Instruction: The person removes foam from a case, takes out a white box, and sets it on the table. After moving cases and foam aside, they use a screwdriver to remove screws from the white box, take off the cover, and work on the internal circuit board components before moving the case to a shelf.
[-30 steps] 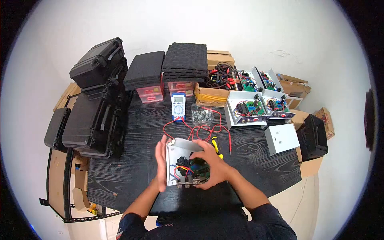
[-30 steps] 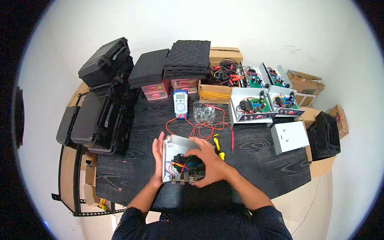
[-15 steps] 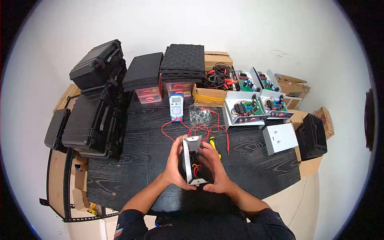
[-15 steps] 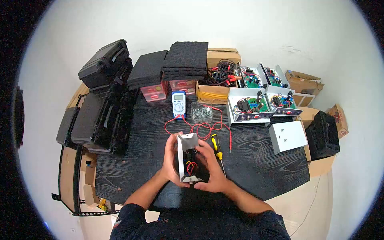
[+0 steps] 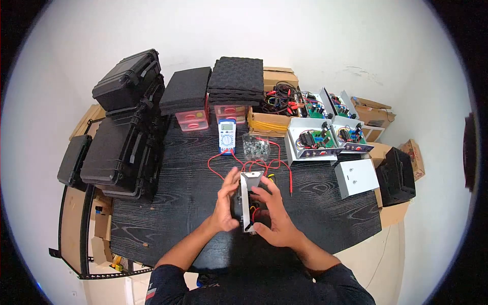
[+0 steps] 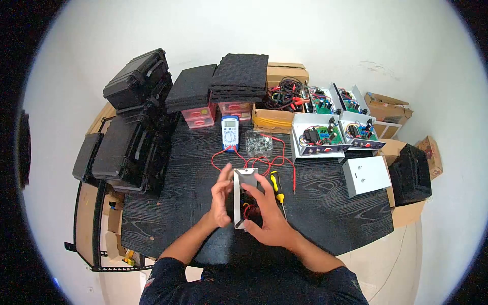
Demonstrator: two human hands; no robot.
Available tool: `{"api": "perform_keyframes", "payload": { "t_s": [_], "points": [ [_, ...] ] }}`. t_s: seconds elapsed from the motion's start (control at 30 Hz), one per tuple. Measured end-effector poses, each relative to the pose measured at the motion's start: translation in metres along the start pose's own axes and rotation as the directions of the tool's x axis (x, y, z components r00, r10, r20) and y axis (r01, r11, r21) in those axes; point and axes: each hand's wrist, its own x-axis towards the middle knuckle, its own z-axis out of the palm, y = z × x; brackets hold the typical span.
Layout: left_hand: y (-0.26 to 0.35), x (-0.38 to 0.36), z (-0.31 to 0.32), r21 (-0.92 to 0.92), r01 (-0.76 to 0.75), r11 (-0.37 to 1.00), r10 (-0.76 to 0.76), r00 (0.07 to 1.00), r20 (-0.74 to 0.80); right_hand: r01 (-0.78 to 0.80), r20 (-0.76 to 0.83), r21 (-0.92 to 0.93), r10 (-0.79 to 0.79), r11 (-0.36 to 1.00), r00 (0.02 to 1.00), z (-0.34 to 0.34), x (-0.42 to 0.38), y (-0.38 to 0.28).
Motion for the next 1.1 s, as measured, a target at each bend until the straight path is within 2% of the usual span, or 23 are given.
{"api": "perform_keyframes", "payload": {
  "t_s": [0.07, 0.1, 0.2, 0.33, 0.63, 0.73, 0.83, 0.97, 1.1],
  "points": [
    [-0.012, -0.017, -0.002, 0.192, 0.002, 0.981, 0.020, 0.993, -0.113, 0.167, 0.038, -0.238, -0.162, 0.957, 0.986, -0.004, 0.004, 0.008],
    [-0.003, -0.011, 0.004, 0.292, 0.022, 0.956, 0.039, 0.979, -0.202, 0.171, 0.044, -0.226, -0.166, 0.959, 0.985, -0.003, 0.005, 0.009],
    [-0.007, -0.018, -0.004, 0.481, -0.007, 0.877, 0.047, 0.996, -0.071, 0.189, 0.068, -0.204, -0.179, 0.961, 0.982, -0.002, 0.008, 0.012],
    [-0.011, -0.018, -0.009, 0.455, -0.041, 0.889, 0.056, 0.998, -0.020, 0.184, 0.101, -0.203, -0.166, 0.962, 0.981, -0.004, 0.010, 0.012],
    [-0.015, -0.014, -0.011, 0.539, -0.044, 0.841, 0.064, 0.998, -0.018, 0.175, 0.101, -0.207, -0.157, 0.963, 0.982, -0.005, 0.011, 0.010],
    [-0.009, -0.008, -0.008, 0.530, 0.030, 0.847, -0.013, 0.999, -0.037, 0.184, 0.090, -0.192, -0.170, 0.964, 0.981, -0.005, 0.010, 0.015],
    [-0.008, -0.008, -0.001, 0.461, 0.130, 0.878, -0.063, 0.985, -0.158, 0.179, 0.077, -0.155, -0.169, 0.972, 0.983, -0.003, 0.010, 0.014],
    [-0.002, -0.002, -0.007, 0.504, 0.044, 0.862, -0.026, 0.999, -0.042, 0.194, 0.074, -0.197, -0.183, 0.961, 0.980, -0.003, 0.009, 0.015],
    [-0.002, 0.000, -0.016, 0.548, -0.021, 0.836, -0.029, 0.996, 0.081, 0.183, 0.066, -0.156, -0.174, 0.971, 0.982, -0.002, 0.009, 0.014]
  ]
}}
